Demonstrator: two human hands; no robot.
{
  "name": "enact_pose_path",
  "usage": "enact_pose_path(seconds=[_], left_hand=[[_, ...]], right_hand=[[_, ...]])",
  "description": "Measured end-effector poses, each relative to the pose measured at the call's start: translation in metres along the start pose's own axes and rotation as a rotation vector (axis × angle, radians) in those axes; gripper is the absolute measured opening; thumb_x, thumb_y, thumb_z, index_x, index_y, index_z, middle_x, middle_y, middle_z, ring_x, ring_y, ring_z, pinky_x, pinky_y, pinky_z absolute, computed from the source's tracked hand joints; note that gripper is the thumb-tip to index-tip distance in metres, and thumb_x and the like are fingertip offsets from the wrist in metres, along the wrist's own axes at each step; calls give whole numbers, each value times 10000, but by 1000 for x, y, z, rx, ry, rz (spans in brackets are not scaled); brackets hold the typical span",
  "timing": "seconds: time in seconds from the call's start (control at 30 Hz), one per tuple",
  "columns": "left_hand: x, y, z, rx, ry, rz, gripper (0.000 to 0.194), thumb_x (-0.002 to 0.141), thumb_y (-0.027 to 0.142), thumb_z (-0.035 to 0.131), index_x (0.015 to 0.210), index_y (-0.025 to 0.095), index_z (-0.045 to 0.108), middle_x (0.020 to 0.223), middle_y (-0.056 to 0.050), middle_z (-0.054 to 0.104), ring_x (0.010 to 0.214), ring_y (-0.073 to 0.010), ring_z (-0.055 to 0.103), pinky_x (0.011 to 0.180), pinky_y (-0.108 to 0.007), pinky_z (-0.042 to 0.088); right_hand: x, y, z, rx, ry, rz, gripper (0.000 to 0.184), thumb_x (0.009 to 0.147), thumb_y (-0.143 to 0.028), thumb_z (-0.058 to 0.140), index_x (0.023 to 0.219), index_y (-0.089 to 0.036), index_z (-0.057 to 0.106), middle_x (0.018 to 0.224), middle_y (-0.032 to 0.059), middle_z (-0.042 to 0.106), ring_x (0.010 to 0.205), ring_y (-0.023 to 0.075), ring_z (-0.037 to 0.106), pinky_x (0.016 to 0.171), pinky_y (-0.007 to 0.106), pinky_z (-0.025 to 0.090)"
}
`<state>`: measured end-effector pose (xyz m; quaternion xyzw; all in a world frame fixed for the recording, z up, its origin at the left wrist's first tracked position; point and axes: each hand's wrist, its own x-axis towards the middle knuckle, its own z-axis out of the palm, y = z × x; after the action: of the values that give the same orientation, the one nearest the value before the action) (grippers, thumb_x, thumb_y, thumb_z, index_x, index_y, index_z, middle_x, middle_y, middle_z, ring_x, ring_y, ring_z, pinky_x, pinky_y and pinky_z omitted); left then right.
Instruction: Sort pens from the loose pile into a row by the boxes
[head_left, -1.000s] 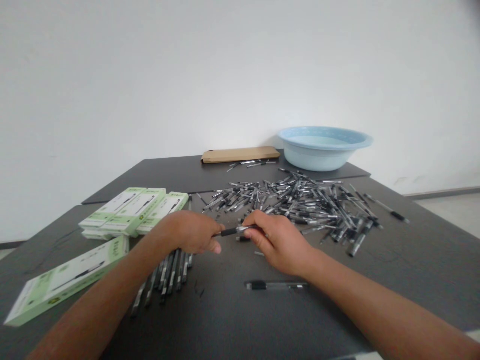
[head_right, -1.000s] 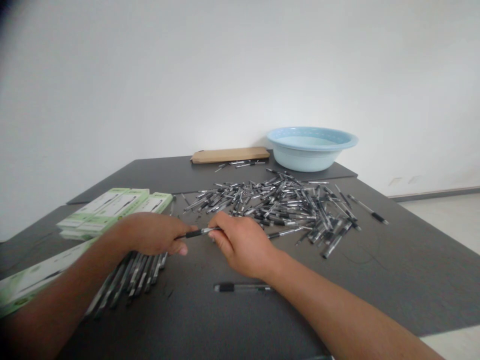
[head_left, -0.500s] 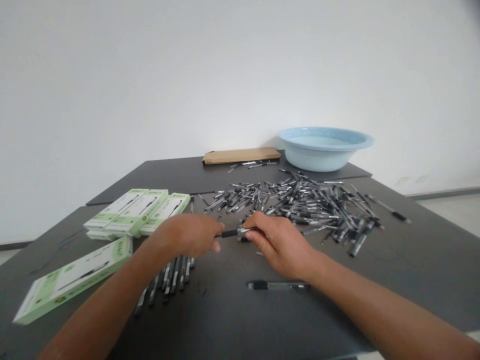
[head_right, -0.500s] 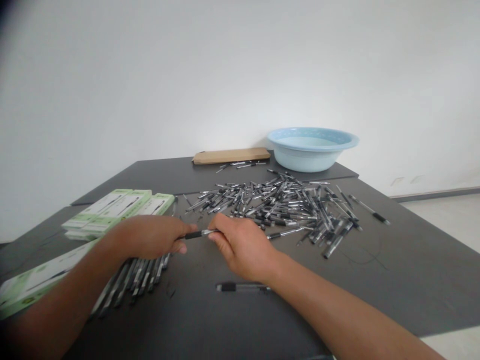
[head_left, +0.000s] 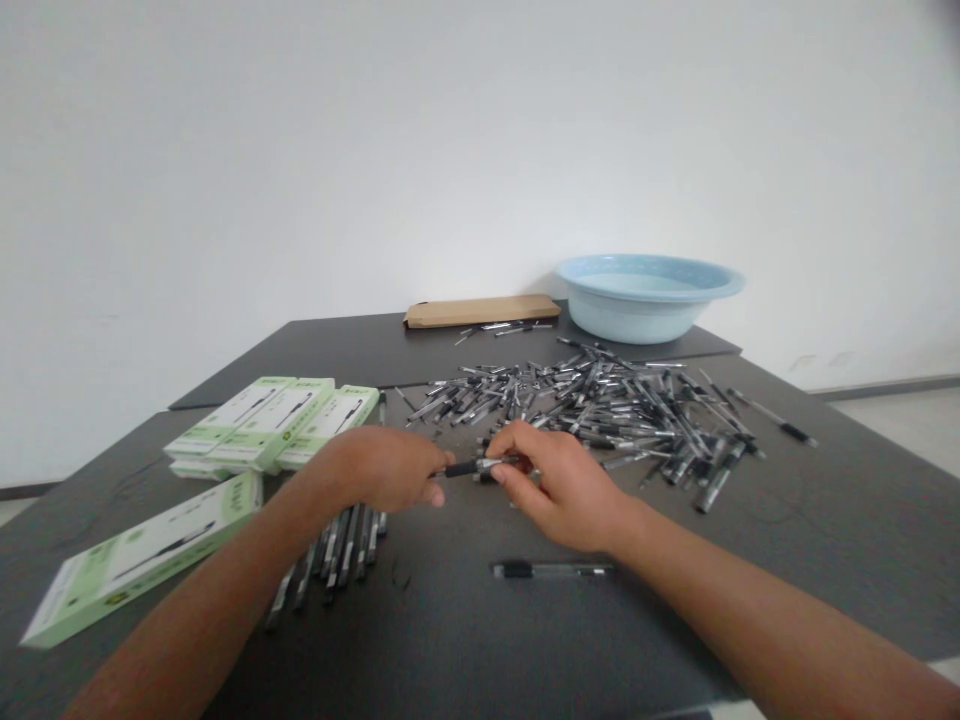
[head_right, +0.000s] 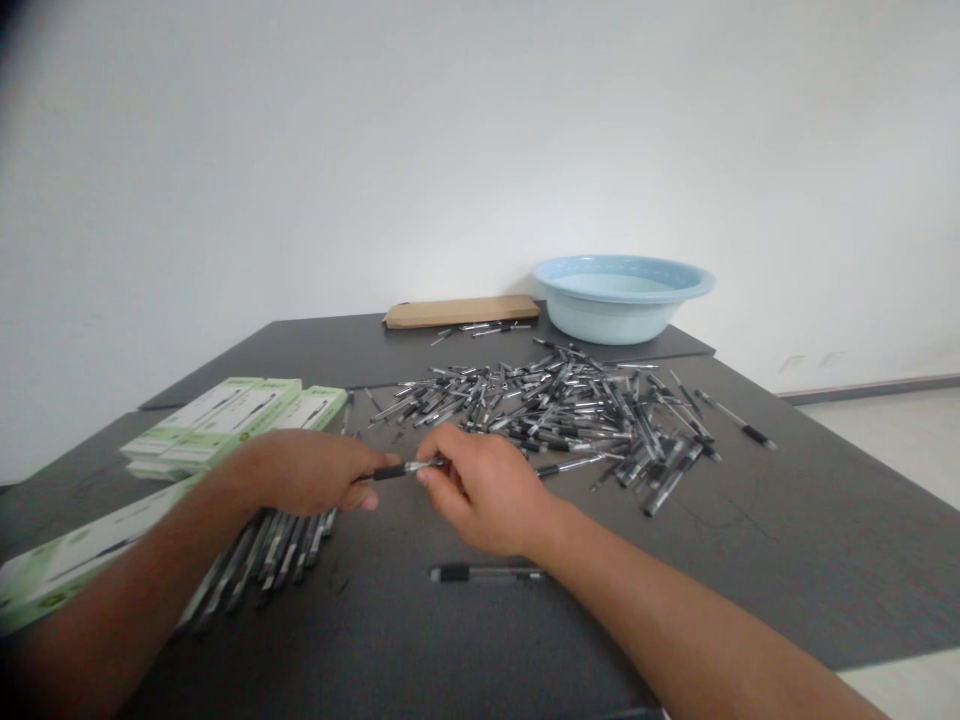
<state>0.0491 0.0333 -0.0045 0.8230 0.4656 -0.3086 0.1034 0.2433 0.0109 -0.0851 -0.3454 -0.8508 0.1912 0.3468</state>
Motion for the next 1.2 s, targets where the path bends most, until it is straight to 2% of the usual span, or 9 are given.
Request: enact_pose_path(seconds=[0.13, 0.3, 0.63, 0.77, 0.87, 1.03, 1.2], left_hand=[[3, -3, 0, 6, 5, 15, 498, 898, 320, 487, 1377, 186, 498, 1217, -157, 658, 1049, -324, 633, 829, -398, 494], [4, -4, -1, -13, -22, 22, 507, 905, 305, 479, 1400, 195, 469, 1209, -149, 664, 1043, -313, 637, 831, -394, 493], [1, -4, -1, 33, 3, -27, 552, 894, 363, 508, 1416, 196, 445, 1321, -162, 584, 1146, -338, 576, 908, -429, 463], [-2, -1, -3, 37, 13, -48, 557, 896, 360, 510, 1421, 188, 438, 1315, -168, 587, 1138, -351, 578, 889, -441, 475], [-5, 2, -4, 35, 23, -69, 510, 888, 327, 518, 1380, 196, 488, 1287, -155, 612, 1114, -348, 596, 867, -440, 487], [-7, 5, 0, 10, 67, -98, 530, 881, 312, 537, 1390, 179, 475, 1327, -155, 580, 1160, -337, 567, 923, -454, 464], [-9, 4, 0, 17, 52, -69, 539, 887, 335, 535, 1406, 216, 457, 1327, -151, 580, 1153, -338, 574, 909, -450, 475]], right_hand=[[1, 5, -2, 31, 12, 16, 160, 871, -241, 561, 1019, -190, 528, 792, 8, 644, 657, 134, 585, 618, 234, 389], [1, 6, -2, 3, 28, -22, 79, 885, -243, 551, 925, -183, 581, 779, 14, 641, 682, 136, 578, 631, 234, 385], [2, 5, 4, 68, 61, 12, 88, 900, -241, 547, 892, -171, 599, 680, -19, 604, 611, 106, 549, 577, 208, 354], [2, 3, 4, 62, 77, 2, 100, 907, -252, 542, 890, -172, 599, 683, -17, 604, 620, 108, 554, 586, 209, 358], [1, 0, 3, 37, 82, -14, 108, 910, -253, 536, 885, -169, 600, 691, -10, 610, 630, 113, 559, 593, 213, 357], [1, -1, 3, 5, 71, -23, 151, 928, -270, 507, 864, -164, 593, 690, -5, 605, 629, 113, 556, 589, 213, 351], [1, -2, 1, -27, 35, -23, 162, 933, -295, 497, 880, -172, 588, 712, 0, 613, 654, 123, 568, 606, 222, 360]])
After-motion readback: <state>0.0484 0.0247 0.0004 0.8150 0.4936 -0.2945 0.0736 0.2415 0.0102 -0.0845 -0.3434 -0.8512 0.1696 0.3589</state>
